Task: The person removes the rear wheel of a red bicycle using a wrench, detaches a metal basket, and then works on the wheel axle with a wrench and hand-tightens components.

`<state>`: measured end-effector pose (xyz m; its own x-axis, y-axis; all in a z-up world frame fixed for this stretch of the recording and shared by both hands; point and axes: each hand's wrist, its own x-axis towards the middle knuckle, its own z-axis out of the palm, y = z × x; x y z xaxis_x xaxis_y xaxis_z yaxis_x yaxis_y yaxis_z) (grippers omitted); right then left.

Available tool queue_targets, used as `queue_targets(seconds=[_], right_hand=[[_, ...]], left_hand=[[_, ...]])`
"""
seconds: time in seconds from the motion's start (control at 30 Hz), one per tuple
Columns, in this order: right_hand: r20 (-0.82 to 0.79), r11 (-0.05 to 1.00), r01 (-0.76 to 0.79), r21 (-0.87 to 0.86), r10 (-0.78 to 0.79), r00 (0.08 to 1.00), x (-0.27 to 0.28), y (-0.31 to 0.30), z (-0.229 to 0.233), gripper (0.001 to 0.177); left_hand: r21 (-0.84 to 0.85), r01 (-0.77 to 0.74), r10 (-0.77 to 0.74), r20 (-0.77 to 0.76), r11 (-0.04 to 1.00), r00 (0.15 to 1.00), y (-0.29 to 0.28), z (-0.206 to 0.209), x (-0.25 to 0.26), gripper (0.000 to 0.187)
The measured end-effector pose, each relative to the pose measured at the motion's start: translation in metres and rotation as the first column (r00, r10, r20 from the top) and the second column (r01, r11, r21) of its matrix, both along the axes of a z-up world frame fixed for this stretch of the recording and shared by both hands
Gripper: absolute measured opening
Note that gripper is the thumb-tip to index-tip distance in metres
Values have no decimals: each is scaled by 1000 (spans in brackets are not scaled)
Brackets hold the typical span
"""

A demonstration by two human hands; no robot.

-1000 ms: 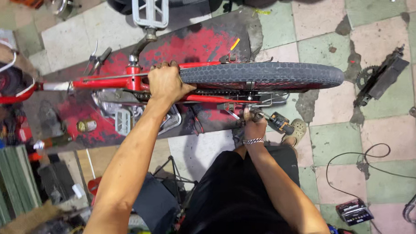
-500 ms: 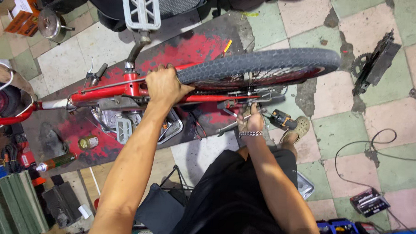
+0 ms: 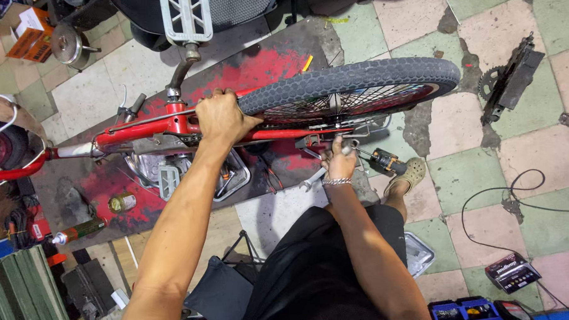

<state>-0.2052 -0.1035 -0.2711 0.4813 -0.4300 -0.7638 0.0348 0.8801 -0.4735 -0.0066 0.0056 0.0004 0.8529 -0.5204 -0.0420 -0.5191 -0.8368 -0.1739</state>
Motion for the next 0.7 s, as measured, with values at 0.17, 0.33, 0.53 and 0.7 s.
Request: queue_targets(seconds=[0.17,0.33,0.53,0.7], right_hand=[[147,942,45,333,-99,984,5,-9,-4,45],[117,996,-82,38,77,990,-7,-7,-7,36],[198,935,21,353,-96,976,4,-16,6,41],[40,986,-35,163,29,999,-4,-15,17,31]], left_hand=[[-25,-16,16,-10,1000,1000,0,1,1,71],[-37,-12,11,-29,999,1000,1,0,1,68],[-65,2,-2,0,998,1000,3,-1,2,68],[-57,5,-6,-7,998,1000,4,-2,4,67]])
